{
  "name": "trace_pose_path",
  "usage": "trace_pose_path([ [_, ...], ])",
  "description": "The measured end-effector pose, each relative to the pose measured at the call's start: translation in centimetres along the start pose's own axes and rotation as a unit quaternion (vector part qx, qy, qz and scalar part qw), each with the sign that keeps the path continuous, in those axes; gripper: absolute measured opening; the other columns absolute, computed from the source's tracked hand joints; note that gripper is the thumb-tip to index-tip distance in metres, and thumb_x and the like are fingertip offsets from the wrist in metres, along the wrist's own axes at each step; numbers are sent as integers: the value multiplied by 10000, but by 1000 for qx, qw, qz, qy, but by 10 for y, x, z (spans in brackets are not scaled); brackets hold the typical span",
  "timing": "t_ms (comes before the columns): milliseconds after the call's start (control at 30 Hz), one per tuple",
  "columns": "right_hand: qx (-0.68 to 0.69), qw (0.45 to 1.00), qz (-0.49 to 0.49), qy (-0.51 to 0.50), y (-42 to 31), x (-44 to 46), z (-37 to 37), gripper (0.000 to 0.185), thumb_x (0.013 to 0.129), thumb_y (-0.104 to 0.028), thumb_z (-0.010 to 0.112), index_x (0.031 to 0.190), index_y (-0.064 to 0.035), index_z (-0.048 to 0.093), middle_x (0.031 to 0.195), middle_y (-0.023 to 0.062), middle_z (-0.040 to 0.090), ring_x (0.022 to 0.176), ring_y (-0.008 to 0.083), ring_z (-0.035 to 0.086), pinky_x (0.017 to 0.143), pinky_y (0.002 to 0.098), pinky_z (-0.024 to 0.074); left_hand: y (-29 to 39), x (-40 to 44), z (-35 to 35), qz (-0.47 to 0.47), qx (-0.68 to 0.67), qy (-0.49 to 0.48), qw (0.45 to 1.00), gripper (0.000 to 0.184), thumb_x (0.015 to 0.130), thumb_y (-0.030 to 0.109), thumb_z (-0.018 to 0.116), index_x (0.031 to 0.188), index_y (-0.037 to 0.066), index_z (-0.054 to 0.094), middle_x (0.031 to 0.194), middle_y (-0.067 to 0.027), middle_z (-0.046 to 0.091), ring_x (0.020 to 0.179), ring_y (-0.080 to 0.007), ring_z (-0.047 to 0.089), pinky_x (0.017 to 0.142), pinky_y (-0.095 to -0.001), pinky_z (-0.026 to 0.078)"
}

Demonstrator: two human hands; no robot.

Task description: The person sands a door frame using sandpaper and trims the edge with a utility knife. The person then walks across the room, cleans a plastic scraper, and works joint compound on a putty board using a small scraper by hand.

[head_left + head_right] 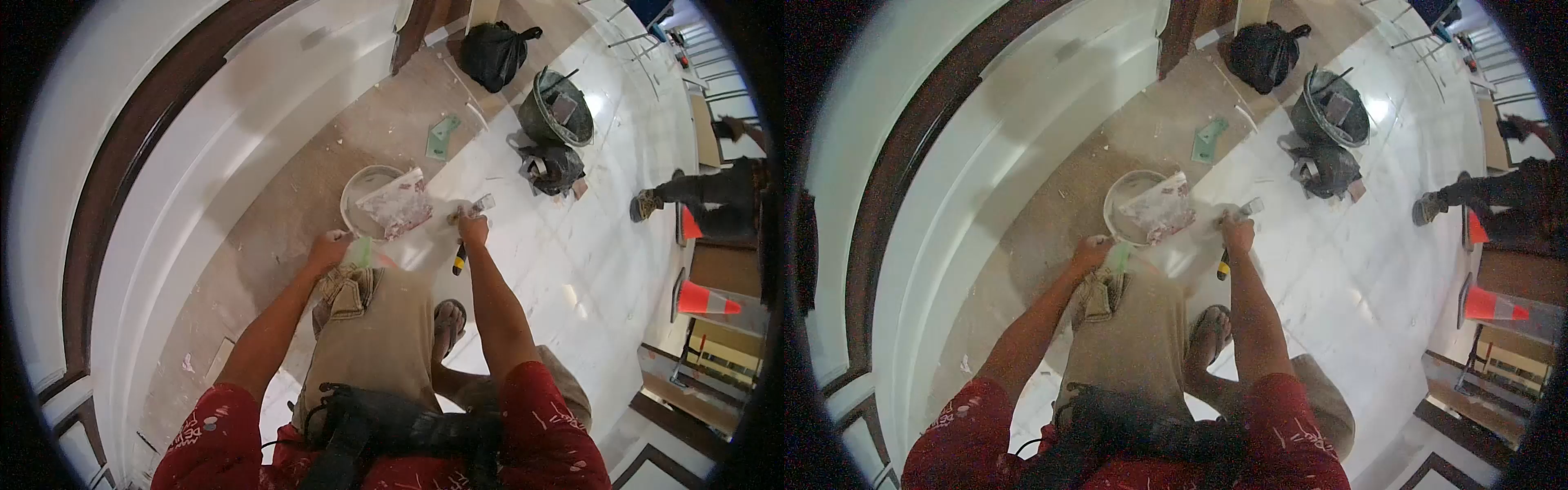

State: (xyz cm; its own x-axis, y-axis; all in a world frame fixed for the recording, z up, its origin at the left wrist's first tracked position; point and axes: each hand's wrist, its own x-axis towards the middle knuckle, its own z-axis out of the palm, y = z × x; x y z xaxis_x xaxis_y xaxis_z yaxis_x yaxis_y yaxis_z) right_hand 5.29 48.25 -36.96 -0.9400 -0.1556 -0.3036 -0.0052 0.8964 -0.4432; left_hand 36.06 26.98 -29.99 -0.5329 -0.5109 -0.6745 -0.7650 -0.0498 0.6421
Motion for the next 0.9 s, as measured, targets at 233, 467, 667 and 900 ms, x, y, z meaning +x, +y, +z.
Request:
trace_pose_path([
  [233,289,915,86,-266,-15,-37,-39,305,897,-275,591,946,25,574,712,107,609,562,197,603,474,320,470,-25,27,-1,-39,-188,71,979,496,890,392,626,1156,-26,598,1007,-144,669,884,-214,634,757,-379,484],
  [467,454,814,14,-363,-18,-41,10,181,907,-157,560,1015,-14,586,725,52,590,563,156,557,475,296,456,10,29,12,-23,-210,-23,977,648,888,327,630,1384,-18,393,1233,-191,577,1039,-243,595,865,-364,485],
  [667,361,851,4,-382,-81,-63,-29,205,893,-163,612,1017,0,589,722,51,594,576,140,564,498,308,488,64,4,-15,-89,-282,7,955,616,887,324,581,1370,1,378,1136,-148,594,942,-236,599,816,-361,494],
  [900,249,938,-103,-218,-148,-152,-220,251,892,-211,624,1001,11,585,740,101,605,603,177,587,544,328,477,182,-99,-74,32,-275,-76,958,358,882,349,560,1106,73,516,854,-21,571,693,-125,533,581,-306,443],
])
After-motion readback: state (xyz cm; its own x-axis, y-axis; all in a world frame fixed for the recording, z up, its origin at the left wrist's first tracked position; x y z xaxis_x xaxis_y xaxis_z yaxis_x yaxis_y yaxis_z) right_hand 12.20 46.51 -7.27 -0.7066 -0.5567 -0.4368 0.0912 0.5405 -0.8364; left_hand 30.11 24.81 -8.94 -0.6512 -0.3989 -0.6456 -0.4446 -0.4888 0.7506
